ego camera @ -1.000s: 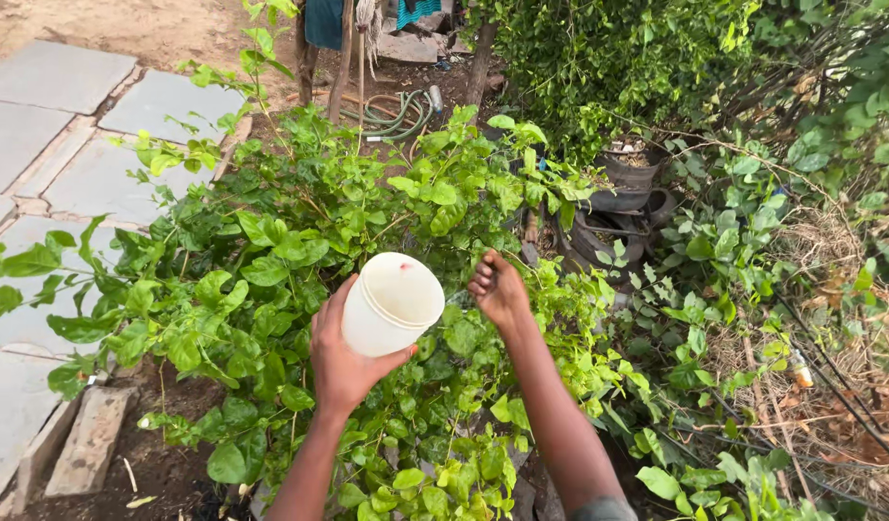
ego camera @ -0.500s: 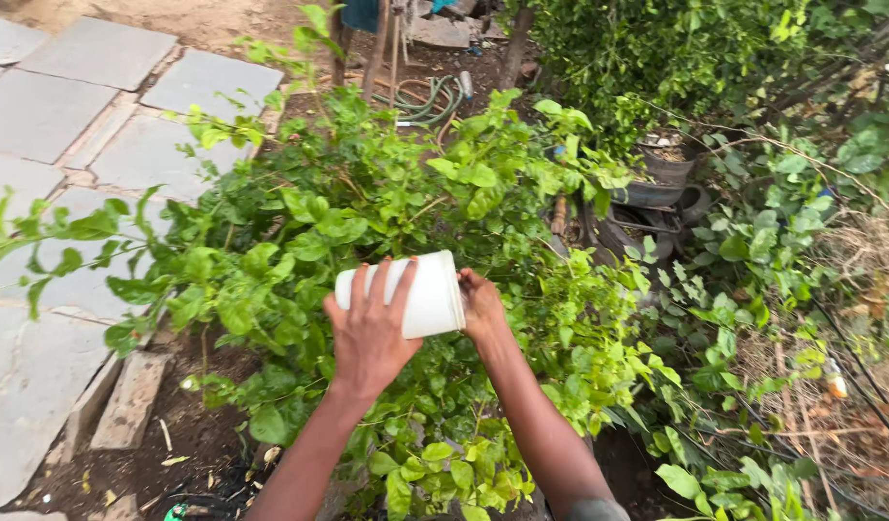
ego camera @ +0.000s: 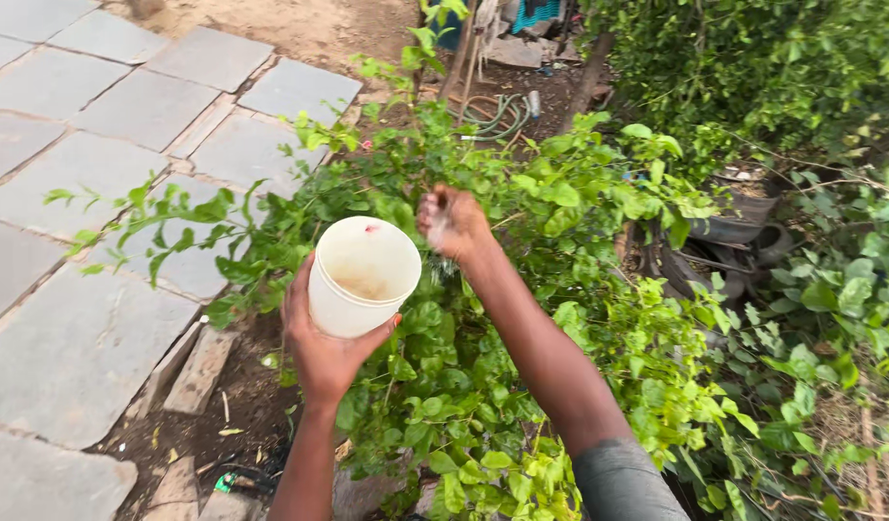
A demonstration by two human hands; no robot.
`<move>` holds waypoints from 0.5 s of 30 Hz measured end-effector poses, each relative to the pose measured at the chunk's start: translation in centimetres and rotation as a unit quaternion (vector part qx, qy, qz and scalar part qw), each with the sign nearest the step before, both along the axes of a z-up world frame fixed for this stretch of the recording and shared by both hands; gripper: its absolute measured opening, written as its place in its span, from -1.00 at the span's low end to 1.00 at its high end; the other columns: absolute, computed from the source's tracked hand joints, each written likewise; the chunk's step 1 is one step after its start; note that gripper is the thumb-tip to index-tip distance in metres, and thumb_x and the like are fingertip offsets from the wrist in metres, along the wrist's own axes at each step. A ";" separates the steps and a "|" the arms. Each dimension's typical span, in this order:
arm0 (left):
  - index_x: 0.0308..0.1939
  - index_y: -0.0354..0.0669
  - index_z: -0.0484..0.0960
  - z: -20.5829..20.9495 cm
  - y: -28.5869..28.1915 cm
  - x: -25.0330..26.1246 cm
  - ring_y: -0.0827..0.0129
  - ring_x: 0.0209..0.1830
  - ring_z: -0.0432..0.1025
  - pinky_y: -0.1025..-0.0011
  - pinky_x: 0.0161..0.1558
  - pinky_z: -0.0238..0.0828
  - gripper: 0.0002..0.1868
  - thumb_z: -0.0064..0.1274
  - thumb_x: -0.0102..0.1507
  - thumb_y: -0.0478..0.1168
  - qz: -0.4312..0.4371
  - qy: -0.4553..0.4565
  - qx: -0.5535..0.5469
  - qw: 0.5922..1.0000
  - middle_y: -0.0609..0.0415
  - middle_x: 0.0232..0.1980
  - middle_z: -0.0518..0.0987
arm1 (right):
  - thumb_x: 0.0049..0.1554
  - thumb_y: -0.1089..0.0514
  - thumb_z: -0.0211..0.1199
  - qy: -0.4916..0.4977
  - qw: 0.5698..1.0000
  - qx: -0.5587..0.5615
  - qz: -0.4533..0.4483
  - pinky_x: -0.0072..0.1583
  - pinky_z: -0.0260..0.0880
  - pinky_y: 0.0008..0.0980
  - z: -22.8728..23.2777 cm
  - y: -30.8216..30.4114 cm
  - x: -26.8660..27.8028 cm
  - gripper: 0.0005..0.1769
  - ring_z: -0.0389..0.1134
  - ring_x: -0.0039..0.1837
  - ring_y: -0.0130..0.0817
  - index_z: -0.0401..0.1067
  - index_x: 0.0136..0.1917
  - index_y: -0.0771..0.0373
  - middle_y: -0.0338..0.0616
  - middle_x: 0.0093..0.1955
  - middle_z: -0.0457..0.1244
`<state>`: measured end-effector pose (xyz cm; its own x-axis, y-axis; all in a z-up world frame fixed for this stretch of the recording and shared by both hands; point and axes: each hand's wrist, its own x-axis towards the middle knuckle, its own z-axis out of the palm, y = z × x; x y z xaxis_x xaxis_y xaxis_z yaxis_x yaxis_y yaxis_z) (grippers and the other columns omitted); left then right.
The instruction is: The person waters a large leafy green plant by hand using a white plastic container, repeatedly pouring water over different sections of the foliage.
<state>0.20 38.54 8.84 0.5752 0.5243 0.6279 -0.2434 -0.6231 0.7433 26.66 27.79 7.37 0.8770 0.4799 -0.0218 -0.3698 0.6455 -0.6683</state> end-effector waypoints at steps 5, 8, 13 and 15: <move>0.39 -0.24 0.35 -1.1 1.7 -0.6 0.02 0.33 0.34 0.03 0.36 0.29 0.16 0.60 -0.24 -0.11 0.007 -0.010 -0.009 1.000 -0.12 0.32 0.46 | 0.39 0.10 -0.03 0.097 0.991 0.084 0.037 -0.23 0.14 -0.52 1.4 -0.7 -1.1 -0.75 0.10 -0.30 -0.52 0.31 -0.12 0.20 -0.26 -0.28 0.18; 0.40 -0.22 0.37 -1.6 1.9 -1.3 0.02 0.32 0.36 0.03 0.36 0.29 0.15 0.59 -0.23 -0.11 -0.002 0.011 -0.016 1.000 -0.10 0.30 0.49 | 0.45 0.17 0.03 -0.151 0.984 0.083 -0.052 -0.18 0.15 -0.50 4.5 -4.2 -3.7 -0.79 0.10 -0.24 -0.53 0.27 -0.08 0.14 -0.32 -0.25 0.14; 0.38 -0.17 0.37 -1.7 2.3 -1.3 0.08 0.30 0.38 -0.06 0.40 0.22 0.16 0.60 -0.26 -0.06 0.005 0.041 0.029 0.999 -0.07 0.26 0.52 | 0.40 -0.06 -0.02 -0.196 0.948 -0.245 -0.050 -0.14 0.26 -0.42 0.9 -3.6 -5.7 -0.67 0.19 -0.19 -0.47 0.33 -0.08 0.18 -0.26 -0.16 0.24; 0.40 -0.16 0.35 -1.7 2.3 -0.8 0.09 0.30 0.37 -0.12 0.42 0.17 0.22 0.60 -0.30 -0.02 -0.002 0.060 0.040 0.997 -0.06 0.25 0.51 | 0.35 -0.06 0.00 -0.274 0.881 -0.385 0.032 0.07 0.32 -0.40 -1.3 -4.4 -6.6 -0.73 0.26 0.07 -0.52 0.40 0.05 0.13 -0.28 0.03 0.30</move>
